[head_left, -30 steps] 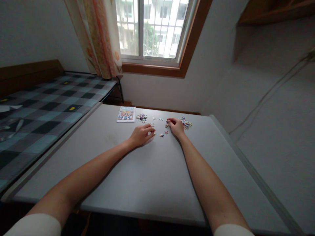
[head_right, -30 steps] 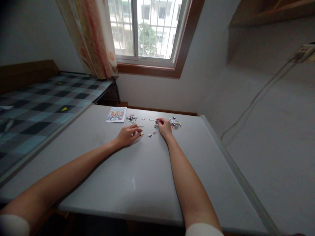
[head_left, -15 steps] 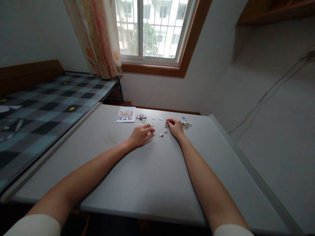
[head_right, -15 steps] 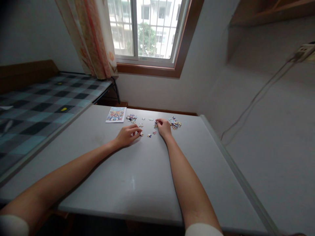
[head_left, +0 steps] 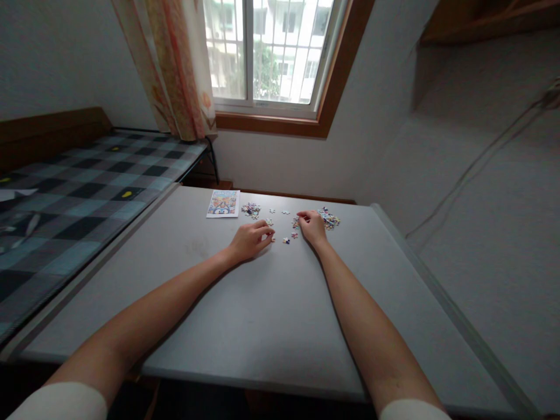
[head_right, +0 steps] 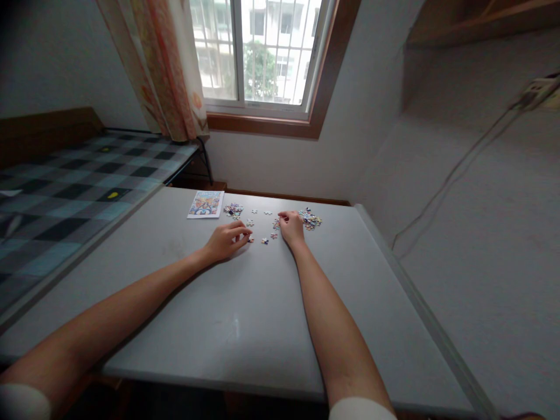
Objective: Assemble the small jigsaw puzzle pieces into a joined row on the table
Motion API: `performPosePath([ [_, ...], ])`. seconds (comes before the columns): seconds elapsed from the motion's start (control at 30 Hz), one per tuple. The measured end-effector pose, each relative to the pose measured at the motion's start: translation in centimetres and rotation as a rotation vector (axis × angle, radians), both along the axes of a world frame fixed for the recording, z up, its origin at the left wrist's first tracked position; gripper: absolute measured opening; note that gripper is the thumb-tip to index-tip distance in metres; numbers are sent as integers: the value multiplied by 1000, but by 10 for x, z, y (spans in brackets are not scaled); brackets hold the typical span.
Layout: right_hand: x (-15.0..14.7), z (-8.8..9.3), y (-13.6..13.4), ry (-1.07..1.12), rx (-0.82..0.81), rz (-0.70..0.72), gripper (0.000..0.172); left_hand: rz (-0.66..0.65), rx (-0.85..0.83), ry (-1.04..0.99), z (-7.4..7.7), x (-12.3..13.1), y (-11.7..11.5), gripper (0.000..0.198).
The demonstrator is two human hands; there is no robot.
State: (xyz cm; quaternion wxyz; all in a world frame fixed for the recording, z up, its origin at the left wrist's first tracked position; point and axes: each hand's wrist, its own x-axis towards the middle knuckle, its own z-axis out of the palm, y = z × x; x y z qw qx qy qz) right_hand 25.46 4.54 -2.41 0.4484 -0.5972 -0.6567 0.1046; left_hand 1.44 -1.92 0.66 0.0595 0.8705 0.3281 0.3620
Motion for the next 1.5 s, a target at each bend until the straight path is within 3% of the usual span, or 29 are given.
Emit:
performPosePath([
  [0.43, -3, 6, -5, -92, -11, -6, 15, 4, -5, 18, 0, -1, 0, 16],
  [0.77, -5, 8, -8, 59, -11, 30, 33, 7, -12, 12, 1, 0, -1, 17],
  [0.9, -7, 9, -9, 3, -67, 36, 33, 7, -17, 10, 1, 0, -1, 17],
  [1.3, -7, 10, -10, -30, -36, 18, 30, 0, -17, 20, 0, 0, 1, 16],
  [1.5, -6, 10, -10, 54, 0, -50, 32, 7, -17, 11, -3, -1, 2, 16],
])
